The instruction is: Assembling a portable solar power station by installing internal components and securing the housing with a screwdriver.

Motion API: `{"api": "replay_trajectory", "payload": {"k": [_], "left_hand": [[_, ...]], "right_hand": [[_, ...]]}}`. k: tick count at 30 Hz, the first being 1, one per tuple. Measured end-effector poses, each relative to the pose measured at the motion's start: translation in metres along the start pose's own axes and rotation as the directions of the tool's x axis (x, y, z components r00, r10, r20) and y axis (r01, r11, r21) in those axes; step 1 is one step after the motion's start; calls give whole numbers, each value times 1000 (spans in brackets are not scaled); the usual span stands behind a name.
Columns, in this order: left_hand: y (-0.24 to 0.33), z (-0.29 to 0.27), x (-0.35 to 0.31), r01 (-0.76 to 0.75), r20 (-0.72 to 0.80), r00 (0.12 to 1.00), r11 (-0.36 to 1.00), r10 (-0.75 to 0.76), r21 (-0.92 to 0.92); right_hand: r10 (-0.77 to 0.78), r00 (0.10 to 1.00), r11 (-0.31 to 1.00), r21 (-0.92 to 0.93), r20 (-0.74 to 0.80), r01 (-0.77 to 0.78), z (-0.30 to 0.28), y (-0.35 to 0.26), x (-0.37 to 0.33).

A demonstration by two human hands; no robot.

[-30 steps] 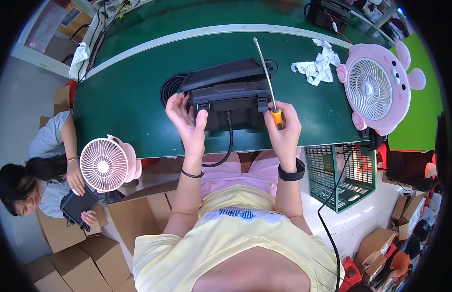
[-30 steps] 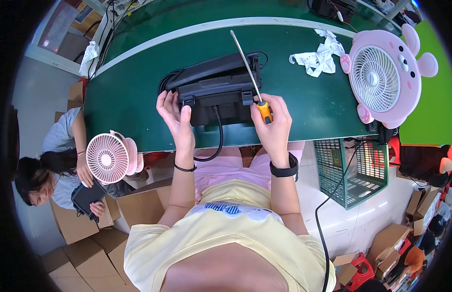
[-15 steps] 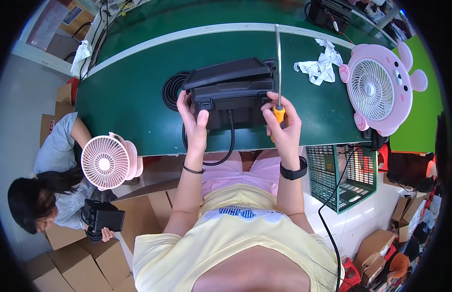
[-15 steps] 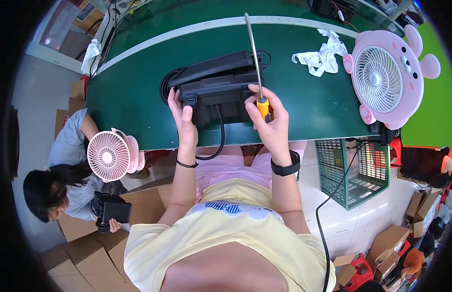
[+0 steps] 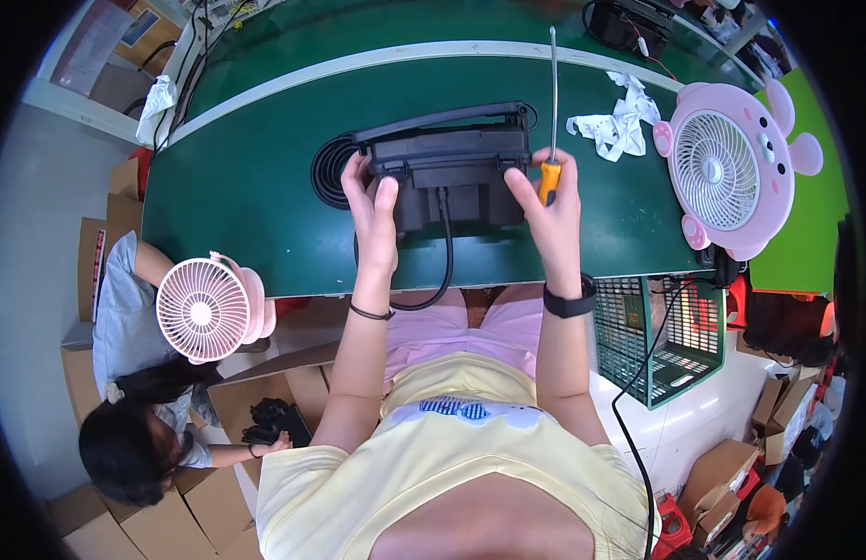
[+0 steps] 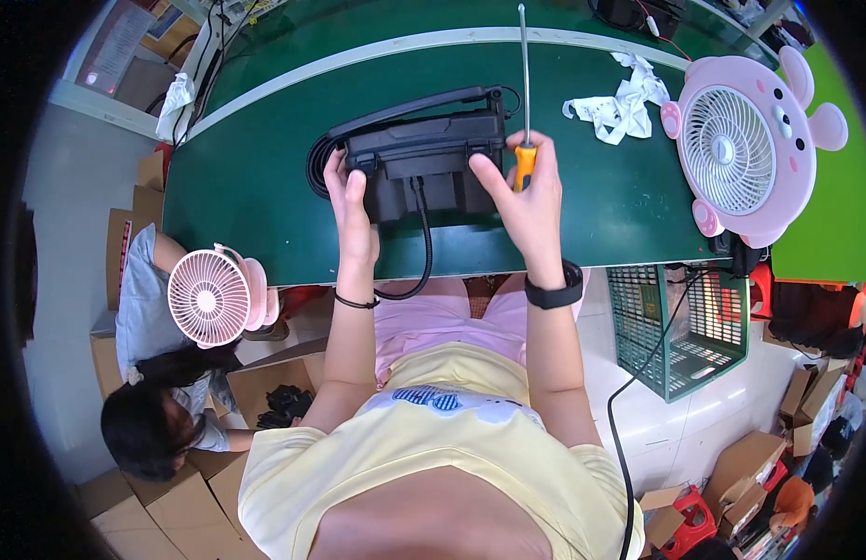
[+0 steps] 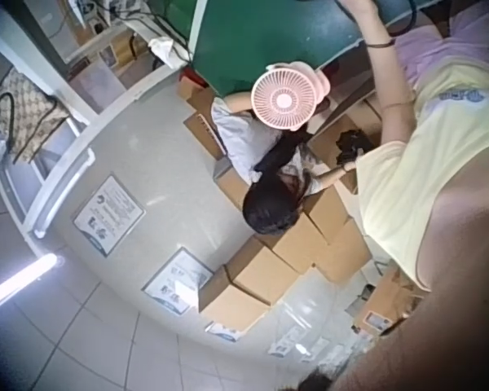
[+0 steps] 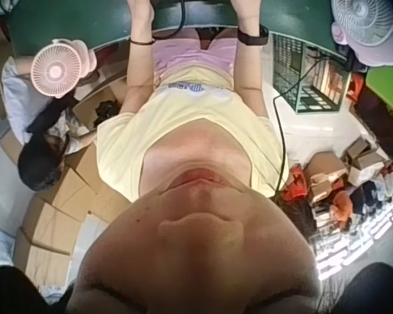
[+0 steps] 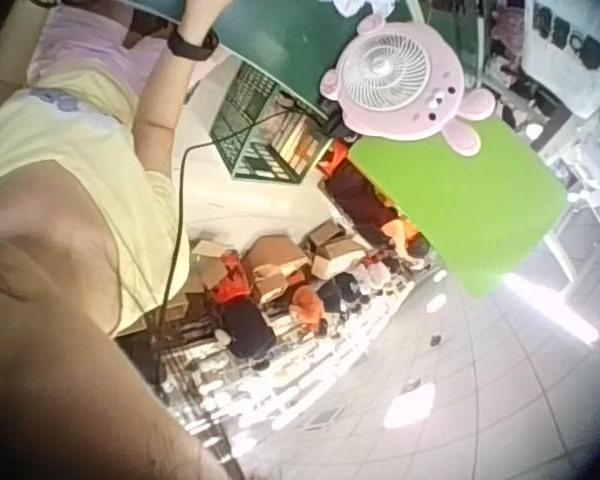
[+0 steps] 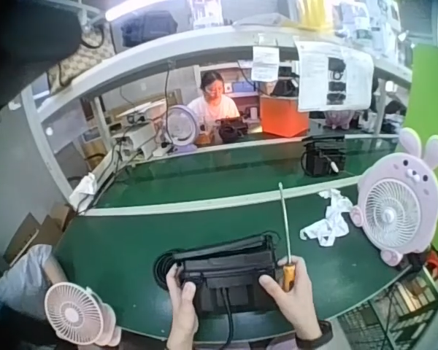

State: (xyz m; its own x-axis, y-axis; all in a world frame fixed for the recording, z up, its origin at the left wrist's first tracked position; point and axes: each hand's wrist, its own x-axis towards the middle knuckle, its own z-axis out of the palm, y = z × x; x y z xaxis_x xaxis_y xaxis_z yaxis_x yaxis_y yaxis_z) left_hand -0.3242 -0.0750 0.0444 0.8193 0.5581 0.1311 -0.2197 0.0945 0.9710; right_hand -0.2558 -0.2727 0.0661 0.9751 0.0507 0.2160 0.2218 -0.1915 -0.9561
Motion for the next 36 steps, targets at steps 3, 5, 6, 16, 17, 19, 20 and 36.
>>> {"api": "replay_trajectory", "payload": {"k": [3,5,6,16,17,19,20,36], "left_hand": [[1,5,11,21,-18,1000,999,-22,-25],[2,6,19,37,-15,999,999,-37,-22],[4,7,21,53,-10,999,998,-53,-20],[-3,13,17,-21,-29,999,998,19,-65],[-3,12,18,-21,-26,999,998,19,-65],[-3,12,20,-13,-10,1000,996,12,-83],[-2,13,20,-13,-8,1000,996,13,-85],[-4,22,34,23,20,1000,996,-22,-91]], "right_hand": [[-33,998,999,-9,57,33,2,9,19],[121,981,980,139,151,-142,4,6,24],[161,966,969,155,201,-194,3,3,26],[169,970,942,261,175,-211,8,17,26],[166,970,934,288,176,-212,10,18,26],[162,971,925,315,174,-211,14,21,27],[119,984,933,325,132,-157,17,23,28],[-134,943,914,-330,304,236,-48,-24,-68]]}}
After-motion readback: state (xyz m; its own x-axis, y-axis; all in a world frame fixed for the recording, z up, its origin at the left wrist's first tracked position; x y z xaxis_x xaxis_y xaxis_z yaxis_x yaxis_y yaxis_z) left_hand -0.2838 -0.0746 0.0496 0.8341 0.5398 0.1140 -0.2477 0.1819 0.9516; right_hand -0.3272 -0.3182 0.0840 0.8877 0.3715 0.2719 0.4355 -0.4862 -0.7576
